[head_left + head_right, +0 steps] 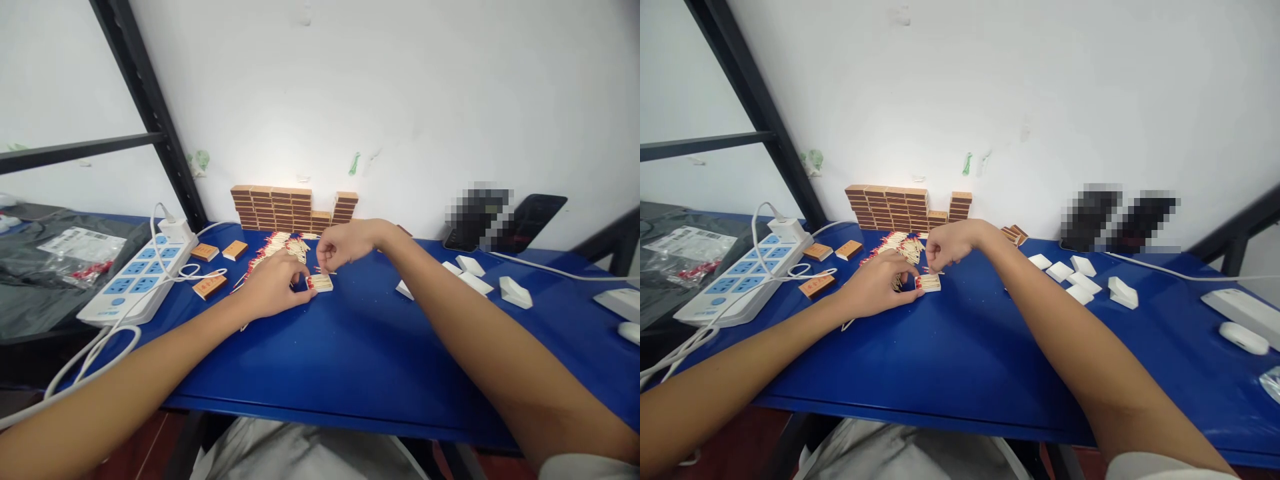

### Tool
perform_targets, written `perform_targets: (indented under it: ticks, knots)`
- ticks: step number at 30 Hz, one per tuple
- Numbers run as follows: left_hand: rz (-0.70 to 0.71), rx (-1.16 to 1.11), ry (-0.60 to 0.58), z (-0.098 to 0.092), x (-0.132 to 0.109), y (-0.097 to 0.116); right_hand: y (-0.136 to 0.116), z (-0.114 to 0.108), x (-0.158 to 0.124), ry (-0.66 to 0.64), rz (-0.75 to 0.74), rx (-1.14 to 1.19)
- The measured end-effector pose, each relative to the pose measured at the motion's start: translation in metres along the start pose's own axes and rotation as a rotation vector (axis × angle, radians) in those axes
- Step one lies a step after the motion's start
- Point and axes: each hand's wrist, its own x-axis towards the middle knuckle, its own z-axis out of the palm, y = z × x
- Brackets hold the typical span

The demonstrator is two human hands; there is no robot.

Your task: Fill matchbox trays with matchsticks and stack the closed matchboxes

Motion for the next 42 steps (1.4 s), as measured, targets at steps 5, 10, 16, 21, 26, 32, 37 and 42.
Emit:
perform_targets:
  ticks: [5,10,16,21,26,32,37,42]
  knots:
    - [-0.005,0.032,-0.003,0.001,0.000,-0.002,-0.016,0.008,0.006,-0.033,-0.078,-0.043]
    - [-0.001,0.040,0.000,0.001,0.000,-0.002,-0.022,0.011,0.006,0.000,-0.050,-0.091]
    - [0.003,0.045,-0.012,0.000,0.000,-0.001,-0.021,0.009,0.003,-0.004,-0.080,-0.063]
    - [0.009,0.030,-0.006,0.000,0.000,0.000,-0.024,0.009,0.002,0.013,-0.073,-0.093]
    - [0.002,0.031,-0.004,0.000,0.000,-0.001,-0.024,0.007,0.002,0.026,-0.040,-0.130]
    - [0.016,0.043,-0.005,0.001,0.000,-0.003,-0.021,0.007,0.003,0.034,-0.027,-0.141]
    - [0.023,0.036,0.009,0.001,0.000,-0.003,-0.024,0.009,0.005,0.056,-0.059,-0.143]
    - [0.029,0.033,0.009,0.001,0.000,-0.003,-0.021,0.008,0.006,0.028,-0.010,-0.132]
